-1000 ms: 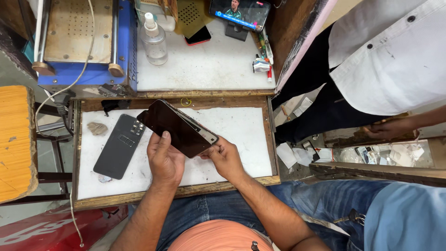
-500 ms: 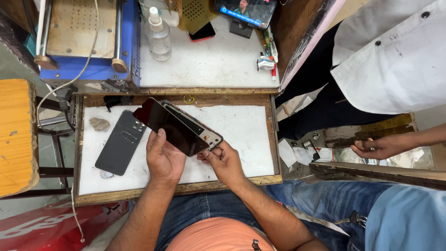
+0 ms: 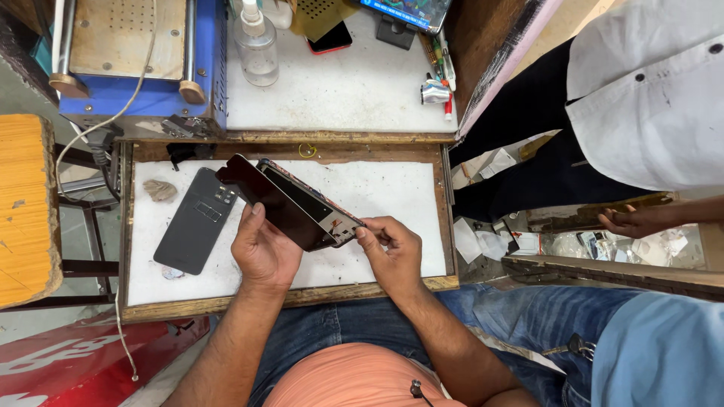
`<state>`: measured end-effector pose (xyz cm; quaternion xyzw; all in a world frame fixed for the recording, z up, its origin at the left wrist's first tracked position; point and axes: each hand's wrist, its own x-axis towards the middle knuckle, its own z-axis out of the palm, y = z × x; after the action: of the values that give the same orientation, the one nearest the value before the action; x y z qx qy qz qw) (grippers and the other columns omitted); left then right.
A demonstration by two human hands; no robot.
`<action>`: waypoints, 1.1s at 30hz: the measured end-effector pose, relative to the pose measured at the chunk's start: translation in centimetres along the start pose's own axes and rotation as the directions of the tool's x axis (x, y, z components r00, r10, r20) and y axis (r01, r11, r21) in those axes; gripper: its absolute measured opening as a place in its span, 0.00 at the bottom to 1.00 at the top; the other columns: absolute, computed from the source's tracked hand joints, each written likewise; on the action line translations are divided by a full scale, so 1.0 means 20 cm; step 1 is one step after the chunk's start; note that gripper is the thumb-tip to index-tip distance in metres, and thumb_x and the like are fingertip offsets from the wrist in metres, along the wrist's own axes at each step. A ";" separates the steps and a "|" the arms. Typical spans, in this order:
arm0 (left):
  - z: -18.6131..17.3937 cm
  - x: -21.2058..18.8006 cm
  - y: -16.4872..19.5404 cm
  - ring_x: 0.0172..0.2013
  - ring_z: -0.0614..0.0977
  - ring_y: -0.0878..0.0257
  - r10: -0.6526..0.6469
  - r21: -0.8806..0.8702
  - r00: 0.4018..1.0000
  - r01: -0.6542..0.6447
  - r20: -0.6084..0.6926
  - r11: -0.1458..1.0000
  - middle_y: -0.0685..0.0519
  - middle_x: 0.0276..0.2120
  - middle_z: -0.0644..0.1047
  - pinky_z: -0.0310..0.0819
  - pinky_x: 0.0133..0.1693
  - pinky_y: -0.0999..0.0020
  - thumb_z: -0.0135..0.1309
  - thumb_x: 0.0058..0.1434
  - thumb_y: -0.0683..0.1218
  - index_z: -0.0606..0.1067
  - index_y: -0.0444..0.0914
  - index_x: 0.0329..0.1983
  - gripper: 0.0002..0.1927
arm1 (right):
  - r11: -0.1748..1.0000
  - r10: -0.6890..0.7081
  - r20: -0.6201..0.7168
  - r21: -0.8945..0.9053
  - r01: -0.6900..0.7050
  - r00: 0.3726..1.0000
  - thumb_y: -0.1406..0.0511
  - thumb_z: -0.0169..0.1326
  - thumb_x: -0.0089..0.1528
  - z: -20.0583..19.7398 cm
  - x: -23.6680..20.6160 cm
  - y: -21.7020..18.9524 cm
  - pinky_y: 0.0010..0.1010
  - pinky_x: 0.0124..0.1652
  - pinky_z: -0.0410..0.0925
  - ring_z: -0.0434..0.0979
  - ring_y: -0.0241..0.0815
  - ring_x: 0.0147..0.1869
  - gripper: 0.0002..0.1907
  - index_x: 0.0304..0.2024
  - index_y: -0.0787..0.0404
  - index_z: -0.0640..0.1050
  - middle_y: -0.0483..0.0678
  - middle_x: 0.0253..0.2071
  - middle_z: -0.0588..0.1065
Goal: The person cleans the screen of a smartphone with a cloth, then opens the device to access the internal components. They remove the back cover and frame, place a metal frame over the internals, and reassemble the phone. The person handles the phone and its parts throughout the process.
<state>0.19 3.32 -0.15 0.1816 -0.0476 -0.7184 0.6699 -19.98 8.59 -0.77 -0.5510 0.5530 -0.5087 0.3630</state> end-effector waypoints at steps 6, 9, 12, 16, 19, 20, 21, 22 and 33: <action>0.02 -0.02 0.02 0.60 0.76 0.53 -0.003 0.077 0.998 -0.002 0.058 0.997 0.47 0.55 0.77 0.66 0.67 0.50 0.54 0.64 0.45 0.71 0.34 0.60 0.21 | 0.987 0.023 0.062 -0.161 -0.013 0.998 0.67 0.61 0.65 -0.02 0.06 -0.13 0.25 0.42 0.76 0.83 0.35 0.42 0.09 0.47 0.64 0.81 0.49 0.40 0.83; 0.01 -0.03 0.02 0.60 0.77 0.51 -0.020 0.135 0.995 0.006 0.102 0.991 0.44 0.56 0.77 0.67 0.66 0.50 0.53 0.64 0.44 0.71 0.31 0.62 0.24 | 0.968 -0.084 0.110 -0.227 0.107 0.990 0.68 0.61 0.63 -0.03 0.10 -0.21 0.26 0.45 0.77 0.83 0.38 0.48 0.13 0.50 0.63 0.80 0.50 0.46 0.81; -0.03 -0.03 -0.01 0.60 0.78 0.52 -0.050 0.147 0.988 0.028 0.147 0.989 0.44 0.57 0.77 0.68 0.66 0.51 0.53 0.65 0.43 0.71 0.30 0.62 0.23 | 0.954 -0.108 0.121 -0.268 0.137 0.987 0.68 0.63 0.62 -0.02 0.14 -0.26 0.27 0.43 0.76 0.84 0.39 0.47 0.13 0.49 0.61 0.82 0.51 0.44 0.82; -0.09 -0.04 -0.06 0.58 0.79 0.53 -0.069 0.205 0.982 0.032 0.176 0.978 0.44 0.54 0.79 0.69 0.66 0.52 0.53 0.69 0.41 0.73 0.29 0.59 0.17 | 0.952 -0.064 0.132 -0.290 0.100 0.989 0.68 0.64 0.62 0.00 0.18 -0.23 0.26 0.40 0.75 0.85 0.37 0.42 0.09 0.45 0.61 0.84 0.48 0.39 0.83; -0.12 -0.04 -0.07 0.56 0.80 0.56 -0.074 0.288 0.977 0.014 0.200 0.957 0.44 0.53 0.80 0.71 0.63 0.56 0.52 0.70 0.41 0.74 0.28 0.58 0.16 | 0.973 -0.012 0.104 -0.228 0.035 0.995 0.68 0.64 0.62 0.01 0.18 -0.15 0.24 0.38 0.75 0.84 0.35 0.40 0.07 0.43 0.62 0.84 0.47 0.36 0.82; -0.12 -0.03 -0.08 0.55 0.80 0.57 -0.074 0.340 0.976 0.000 0.204 0.940 0.45 0.52 0.80 0.72 0.62 0.57 0.52 0.71 0.41 0.74 0.28 0.58 0.16 | 0.981 0.010 0.094 -0.196 0.008 0.995 0.68 0.64 0.63 0.02 0.17 -0.11 0.23 0.37 0.75 0.83 0.34 0.39 0.07 0.43 0.62 0.84 0.46 0.36 0.82; -0.12 -0.03 -0.08 0.54 0.80 0.58 -0.075 0.391 0.975 -0.013 0.209 0.920 0.45 0.51 0.80 0.72 0.61 0.59 0.51 0.72 0.41 0.74 0.28 0.58 0.16 | 0.989 0.095 0.086 -0.122 -0.084 0.992 0.68 0.63 0.63 0.02 0.17 -0.08 0.23 0.35 0.73 0.81 0.34 0.36 0.07 0.44 0.63 0.84 0.46 0.34 0.81; -0.12 -0.03 -0.08 0.53 0.80 0.59 -0.077 0.460 0.973 -0.032 0.217 0.887 0.46 0.51 0.80 0.72 0.60 0.61 0.51 0.71 0.42 0.74 0.28 0.58 0.16 | 0.983 0.180 0.084 -0.049 -0.177 0.980 0.68 0.62 0.64 0.03 0.16 -0.04 0.23 0.32 0.71 0.78 0.33 0.33 0.08 0.45 0.64 0.83 0.46 0.32 0.80; -0.07 0.01 -0.13 0.57 0.78 0.62 -0.075 0.745 0.961 -0.157 0.268 0.648 0.46 0.58 0.75 0.73 0.58 0.66 0.51 0.69 0.37 0.62 0.31 0.69 0.26 | 0.602 0.386 0.338 0.613 -0.512 0.859 0.63 0.50 0.71 0.01 0.14 0.13 0.24 0.47 0.74 0.80 0.33 0.45 0.14 0.52 0.68 0.75 0.49 0.43 0.81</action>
<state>-1.78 3.67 -2.32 0.3428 -0.4404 -0.6344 0.5349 -20.86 5.44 -2.77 -0.2613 0.4132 -0.5184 0.7016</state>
